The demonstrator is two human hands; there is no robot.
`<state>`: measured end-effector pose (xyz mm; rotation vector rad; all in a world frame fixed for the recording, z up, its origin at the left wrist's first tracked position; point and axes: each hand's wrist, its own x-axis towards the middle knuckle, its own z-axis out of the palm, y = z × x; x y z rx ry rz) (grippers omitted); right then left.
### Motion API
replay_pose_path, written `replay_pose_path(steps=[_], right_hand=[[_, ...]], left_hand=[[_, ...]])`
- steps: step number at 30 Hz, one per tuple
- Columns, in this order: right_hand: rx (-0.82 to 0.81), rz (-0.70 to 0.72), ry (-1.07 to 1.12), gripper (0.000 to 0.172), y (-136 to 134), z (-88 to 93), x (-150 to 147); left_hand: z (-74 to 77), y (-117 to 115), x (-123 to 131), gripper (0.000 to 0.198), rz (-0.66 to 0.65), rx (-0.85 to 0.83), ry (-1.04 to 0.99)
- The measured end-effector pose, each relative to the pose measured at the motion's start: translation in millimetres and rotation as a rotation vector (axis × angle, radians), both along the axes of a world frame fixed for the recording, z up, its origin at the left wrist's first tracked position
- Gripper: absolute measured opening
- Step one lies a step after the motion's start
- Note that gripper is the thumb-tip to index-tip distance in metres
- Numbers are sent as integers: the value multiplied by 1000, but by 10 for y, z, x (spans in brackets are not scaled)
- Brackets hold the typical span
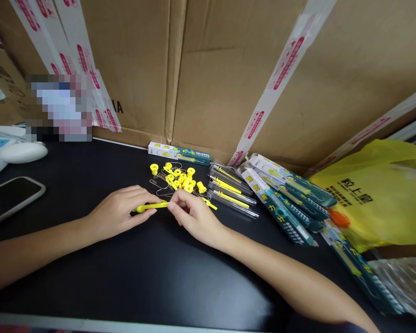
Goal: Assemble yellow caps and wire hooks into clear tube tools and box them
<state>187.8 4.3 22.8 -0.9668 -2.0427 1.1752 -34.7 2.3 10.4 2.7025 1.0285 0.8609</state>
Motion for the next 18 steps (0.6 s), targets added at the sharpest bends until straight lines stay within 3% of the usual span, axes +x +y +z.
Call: replay_pose_path(steps=[3,6,13,18], right_hand=[[-3,43,-31,22,-68,-25,-26],[108,51,-118,21,-57,-1,-12],[549,-145,-356,9,148,29,110],[895,-43,-635,16,210,-55,127]], left_hand=[[-39,-31,25,19,-59,-20,-11],[-62,-43,24,19,-61,-115,-67],[37,34,-5,15,163,-262,-219],[35,45,-9,15,191,-272,-244]])
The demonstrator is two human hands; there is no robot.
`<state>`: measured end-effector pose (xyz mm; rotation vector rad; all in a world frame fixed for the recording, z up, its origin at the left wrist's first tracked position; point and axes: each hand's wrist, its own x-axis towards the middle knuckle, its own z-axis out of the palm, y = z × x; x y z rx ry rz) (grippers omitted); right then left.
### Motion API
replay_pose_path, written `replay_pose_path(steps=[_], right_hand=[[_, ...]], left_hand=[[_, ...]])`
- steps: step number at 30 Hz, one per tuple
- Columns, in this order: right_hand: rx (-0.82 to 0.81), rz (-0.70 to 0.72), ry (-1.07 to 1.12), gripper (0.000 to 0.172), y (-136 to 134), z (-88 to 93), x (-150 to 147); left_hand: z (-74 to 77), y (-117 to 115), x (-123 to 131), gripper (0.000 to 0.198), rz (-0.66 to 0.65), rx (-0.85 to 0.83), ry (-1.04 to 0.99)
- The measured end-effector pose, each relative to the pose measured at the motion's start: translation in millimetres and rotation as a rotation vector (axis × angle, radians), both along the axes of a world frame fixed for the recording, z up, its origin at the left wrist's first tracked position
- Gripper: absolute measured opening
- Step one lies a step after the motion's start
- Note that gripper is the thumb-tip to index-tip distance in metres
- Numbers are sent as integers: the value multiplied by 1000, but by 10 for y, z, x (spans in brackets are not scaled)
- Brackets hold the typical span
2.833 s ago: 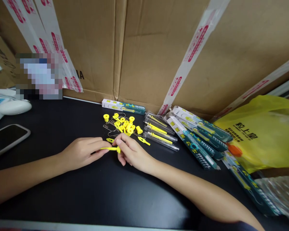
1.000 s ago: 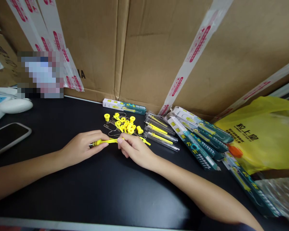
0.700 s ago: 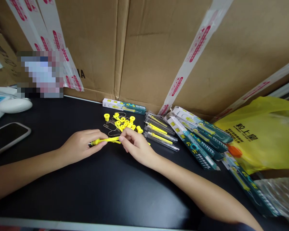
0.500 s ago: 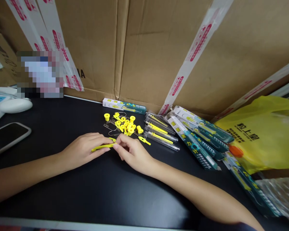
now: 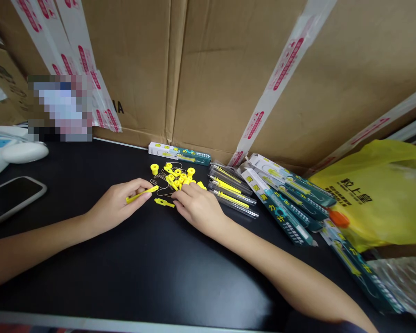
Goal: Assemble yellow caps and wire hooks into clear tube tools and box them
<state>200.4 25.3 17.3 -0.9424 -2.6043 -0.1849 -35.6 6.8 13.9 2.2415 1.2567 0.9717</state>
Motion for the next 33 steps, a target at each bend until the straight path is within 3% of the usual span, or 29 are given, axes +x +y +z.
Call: replay_pose_path(steps=[6,15,23,33], right_hand=[[111,-43,-216,20,55,38,-66],[46,-57,-562,21,173,298,-450],[34,-56,-643,20,206,337,-490],[47,-73,-592,20,199,372,-466]], left_hand=[[-36,-21,-13,13,-26,4,45],[-49,-12,-13,16,-23,50,116],[-46,-14,-29,16,-39,75,144],[-70,-31,-28,18,-45,117,181]])
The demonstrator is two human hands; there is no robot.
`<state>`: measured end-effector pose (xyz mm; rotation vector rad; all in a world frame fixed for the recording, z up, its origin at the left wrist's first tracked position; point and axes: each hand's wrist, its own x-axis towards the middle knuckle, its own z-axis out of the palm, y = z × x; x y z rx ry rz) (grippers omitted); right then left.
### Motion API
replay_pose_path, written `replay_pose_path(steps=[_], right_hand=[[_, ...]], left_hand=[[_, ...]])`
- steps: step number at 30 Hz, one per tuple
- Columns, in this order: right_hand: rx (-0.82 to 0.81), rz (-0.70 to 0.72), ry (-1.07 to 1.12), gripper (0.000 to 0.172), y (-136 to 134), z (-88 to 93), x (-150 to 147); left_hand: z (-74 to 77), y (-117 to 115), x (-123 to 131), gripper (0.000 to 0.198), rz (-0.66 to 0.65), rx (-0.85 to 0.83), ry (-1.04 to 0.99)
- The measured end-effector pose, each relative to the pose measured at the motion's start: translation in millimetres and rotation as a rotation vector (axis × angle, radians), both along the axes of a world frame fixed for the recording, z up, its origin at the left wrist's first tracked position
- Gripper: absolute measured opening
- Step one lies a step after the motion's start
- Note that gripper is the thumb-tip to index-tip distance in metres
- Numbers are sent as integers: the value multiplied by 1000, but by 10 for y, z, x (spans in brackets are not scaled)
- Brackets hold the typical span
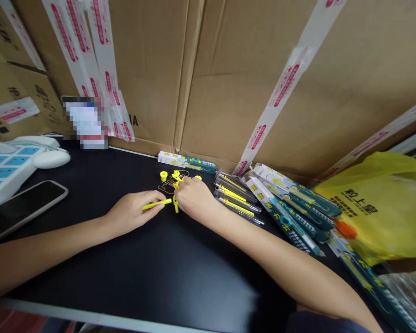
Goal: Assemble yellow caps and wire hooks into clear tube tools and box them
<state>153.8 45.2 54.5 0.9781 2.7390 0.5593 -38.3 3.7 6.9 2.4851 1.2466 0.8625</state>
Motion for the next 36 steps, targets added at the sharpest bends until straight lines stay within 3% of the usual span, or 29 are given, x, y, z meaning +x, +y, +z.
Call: replay_pose_path(steps=[4,10,16,28,36], right_hand=[[-30,16,59,15,-35,104,62],[-85,22,66,13,-35,149,134],[-88,-27,-10,11,-79,76,77],[-115,-80,-63,21,-90,23,-1],[-155,-81,49,13,-137,20,132]], left_hand=[[9,-8,-15,20,-39,79,81],[-22,-60,18,23,-283,376,388],[-71,-48,21,17,-207,417,558],[-69,-27,12,15,-177,399,552],[-78,-21,11,15,-164,357,518]])
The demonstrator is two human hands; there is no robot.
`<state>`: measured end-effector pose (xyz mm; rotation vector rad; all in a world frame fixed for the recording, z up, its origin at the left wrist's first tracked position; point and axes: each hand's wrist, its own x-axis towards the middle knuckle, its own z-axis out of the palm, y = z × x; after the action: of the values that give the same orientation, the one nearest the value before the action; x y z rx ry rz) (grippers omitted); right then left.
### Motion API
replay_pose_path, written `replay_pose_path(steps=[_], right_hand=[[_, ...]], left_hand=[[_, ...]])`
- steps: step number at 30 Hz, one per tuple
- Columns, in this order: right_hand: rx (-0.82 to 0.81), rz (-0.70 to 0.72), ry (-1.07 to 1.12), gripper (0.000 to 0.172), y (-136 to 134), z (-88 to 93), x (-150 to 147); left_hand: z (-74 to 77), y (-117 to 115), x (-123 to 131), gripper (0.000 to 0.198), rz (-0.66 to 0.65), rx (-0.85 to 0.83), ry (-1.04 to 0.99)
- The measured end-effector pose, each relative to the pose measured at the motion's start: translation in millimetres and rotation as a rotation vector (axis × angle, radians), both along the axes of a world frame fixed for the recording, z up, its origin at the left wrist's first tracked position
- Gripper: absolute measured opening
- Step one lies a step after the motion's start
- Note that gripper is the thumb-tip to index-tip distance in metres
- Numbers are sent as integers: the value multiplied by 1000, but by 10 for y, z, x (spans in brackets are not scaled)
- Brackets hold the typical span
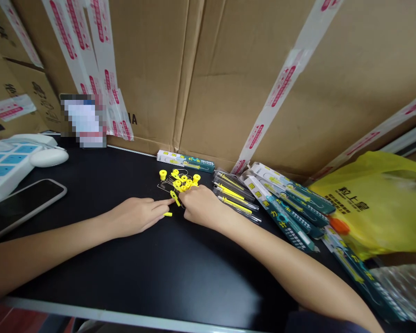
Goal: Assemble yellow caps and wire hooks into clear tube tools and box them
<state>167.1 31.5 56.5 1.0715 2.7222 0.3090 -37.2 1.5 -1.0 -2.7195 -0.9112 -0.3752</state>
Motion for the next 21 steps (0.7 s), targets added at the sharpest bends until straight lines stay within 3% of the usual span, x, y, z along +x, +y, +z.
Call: replay_pose_path(steps=[8,13,16,21], right_hand=[[-109,-69,501,8,-46,32,184],[-435,-129,786,9,-229,-194,280],[-635,-87,886,6,-334,-360,246],[-696,-28,972,12,-392,-507,150]], left_hand=[[2,7,5,20,17,-39,-71],[48,-16,5,26,89,-57,-281],[73,-62,27,27,28,-52,-286],[68,-102,61,29,-104,-152,-265]])
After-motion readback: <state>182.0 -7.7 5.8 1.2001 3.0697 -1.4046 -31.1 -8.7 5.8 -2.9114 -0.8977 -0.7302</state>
